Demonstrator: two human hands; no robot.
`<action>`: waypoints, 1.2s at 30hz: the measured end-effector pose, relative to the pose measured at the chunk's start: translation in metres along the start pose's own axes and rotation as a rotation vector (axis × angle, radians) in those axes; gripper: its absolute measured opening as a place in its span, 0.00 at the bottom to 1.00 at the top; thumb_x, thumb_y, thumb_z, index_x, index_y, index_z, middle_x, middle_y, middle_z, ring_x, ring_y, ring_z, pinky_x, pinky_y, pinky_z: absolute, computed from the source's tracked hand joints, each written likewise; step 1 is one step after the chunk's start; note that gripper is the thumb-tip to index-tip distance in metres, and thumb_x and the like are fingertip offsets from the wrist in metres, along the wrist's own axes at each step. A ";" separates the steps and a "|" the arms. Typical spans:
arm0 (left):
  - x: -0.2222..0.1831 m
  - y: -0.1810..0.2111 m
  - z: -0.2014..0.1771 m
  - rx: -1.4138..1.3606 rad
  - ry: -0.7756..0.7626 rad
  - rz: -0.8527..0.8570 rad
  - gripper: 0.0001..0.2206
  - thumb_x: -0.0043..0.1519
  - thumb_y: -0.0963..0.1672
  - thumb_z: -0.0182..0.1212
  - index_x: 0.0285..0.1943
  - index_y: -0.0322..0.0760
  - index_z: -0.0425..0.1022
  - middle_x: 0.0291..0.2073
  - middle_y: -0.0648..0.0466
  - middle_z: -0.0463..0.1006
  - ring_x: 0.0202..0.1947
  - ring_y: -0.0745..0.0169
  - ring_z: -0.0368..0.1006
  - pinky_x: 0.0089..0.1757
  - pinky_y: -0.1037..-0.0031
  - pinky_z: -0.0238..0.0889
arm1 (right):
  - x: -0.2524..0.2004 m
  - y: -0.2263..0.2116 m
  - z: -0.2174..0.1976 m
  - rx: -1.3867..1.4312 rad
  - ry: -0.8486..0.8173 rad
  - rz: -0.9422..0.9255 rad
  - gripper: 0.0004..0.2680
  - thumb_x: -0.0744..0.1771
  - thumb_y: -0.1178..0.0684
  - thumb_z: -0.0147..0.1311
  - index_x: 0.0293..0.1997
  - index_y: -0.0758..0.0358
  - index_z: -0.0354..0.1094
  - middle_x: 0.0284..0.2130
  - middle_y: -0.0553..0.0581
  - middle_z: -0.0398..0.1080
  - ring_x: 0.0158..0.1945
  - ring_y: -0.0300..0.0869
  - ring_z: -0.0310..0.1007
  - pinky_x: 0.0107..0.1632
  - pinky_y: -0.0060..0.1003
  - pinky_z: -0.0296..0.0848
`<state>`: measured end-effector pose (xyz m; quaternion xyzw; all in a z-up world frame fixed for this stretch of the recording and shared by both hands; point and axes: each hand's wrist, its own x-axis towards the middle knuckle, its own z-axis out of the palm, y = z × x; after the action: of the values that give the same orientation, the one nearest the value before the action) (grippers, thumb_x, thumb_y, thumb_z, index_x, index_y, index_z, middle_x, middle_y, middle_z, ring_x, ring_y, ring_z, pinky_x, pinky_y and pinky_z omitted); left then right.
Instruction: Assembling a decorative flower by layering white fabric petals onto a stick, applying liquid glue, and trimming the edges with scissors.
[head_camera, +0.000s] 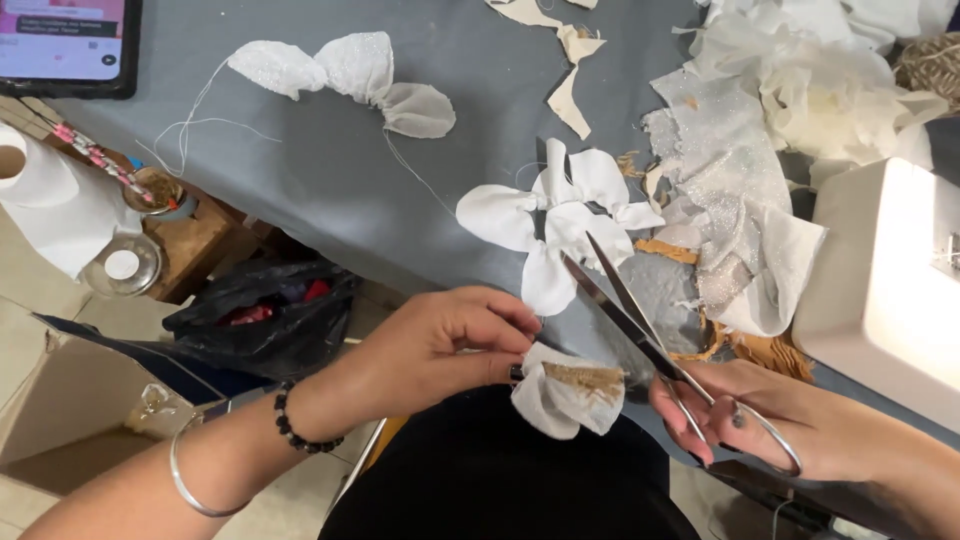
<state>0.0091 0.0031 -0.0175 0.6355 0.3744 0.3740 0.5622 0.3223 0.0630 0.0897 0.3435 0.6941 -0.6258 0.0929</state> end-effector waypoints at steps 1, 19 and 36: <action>-0.002 0.000 0.001 -0.022 0.011 0.041 0.08 0.62 0.46 0.64 0.47 0.46 0.85 0.51 0.58 0.81 0.50 0.72 0.78 0.52 0.79 0.68 | -0.001 0.003 -0.001 0.005 0.007 0.032 0.29 0.63 0.20 0.40 0.36 0.61 0.71 0.26 0.51 0.69 0.26 0.37 0.67 0.33 0.31 0.66; -0.032 -0.034 0.020 -0.441 0.036 0.303 0.07 0.68 0.43 0.60 0.50 0.40 0.81 0.59 0.49 0.71 0.59 0.56 0.74 0.64 0.66 0.68 | 0.004 -0.009 0.003 -0.163 -0.115 0.095 0.30 0.63 0.17 0.34 0.28 0.56 0.72 0.18 0.46 0.73 0.20 0.36 0.68 0.26 0.31 0.69; -0.030 -0.037 0.037 -0.263 -0.001 0.341 0.08 0.69 0.44 0.59 0.52 0.43 0.80 0.61 0.49 0.71 0.63 0.58 0.72 0.65 0.68 0.68 | 0.033 -0.009 0.013 -0.374 -0.021 -0.026 0.25 0.67 0.23 0.28 0.28 0.51 0.64 0.17 0.45 0.68 0.20 0.37 0.68 0.29 0.31 0.66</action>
<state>0.0275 -0.0367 -0.0588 0.6108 0.2092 0.5090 0.5693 0.2888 0.0624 0.0760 0.3048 0.8016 -0.4905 0.1544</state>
